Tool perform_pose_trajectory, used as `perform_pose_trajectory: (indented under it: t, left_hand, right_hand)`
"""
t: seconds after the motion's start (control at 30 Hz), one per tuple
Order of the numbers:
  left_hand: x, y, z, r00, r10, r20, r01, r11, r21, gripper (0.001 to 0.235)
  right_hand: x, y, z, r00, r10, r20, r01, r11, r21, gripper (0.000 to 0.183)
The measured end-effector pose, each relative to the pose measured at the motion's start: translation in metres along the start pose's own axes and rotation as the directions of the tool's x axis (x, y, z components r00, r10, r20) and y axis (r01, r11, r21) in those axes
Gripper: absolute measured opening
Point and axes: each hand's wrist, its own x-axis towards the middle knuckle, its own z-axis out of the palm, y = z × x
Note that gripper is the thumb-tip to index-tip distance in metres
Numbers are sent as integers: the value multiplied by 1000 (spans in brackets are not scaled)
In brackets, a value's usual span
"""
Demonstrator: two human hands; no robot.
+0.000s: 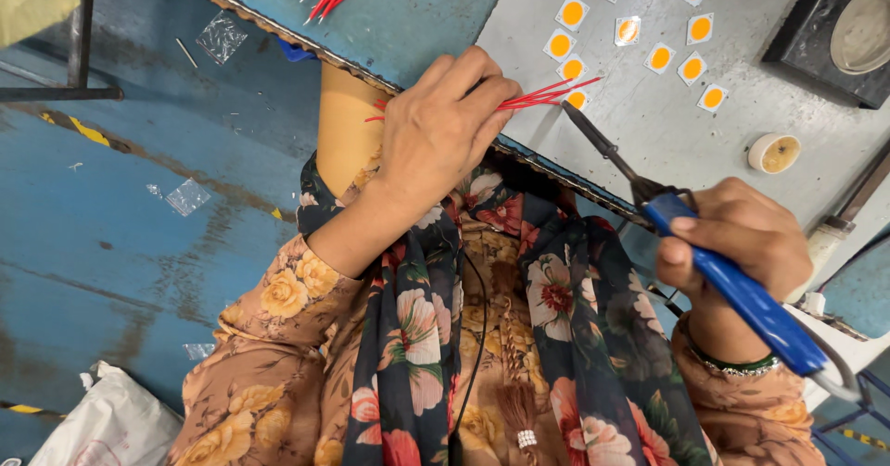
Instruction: The person uses a soldering iron to attach red wires to small square LED modules arranged on a work surface. The person repeatedly picks up wires, positions them on the LED contacts, and applies solder to secure the connections.
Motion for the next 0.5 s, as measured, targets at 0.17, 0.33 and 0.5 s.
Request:
perform_pose_trajectory:
  t: [0.17,0.33,0.5]
  left_hand:
    - [-1,-1,0,1000,-6,10,6,1000,-15,19]
    - [1,0,1,1000,-6,6,6,1000,-8,18]
    - [0,0,1,1000,-10,2,10,1000,-13,17]
  right_hand:
    - [-5,19,4,961,-142,-238,164,983,78,39]
    - [-12,16,4,983,-51,-177,67,994,89,39]
    - [-19,9,6,989,95,-114,-93,995,26,38]
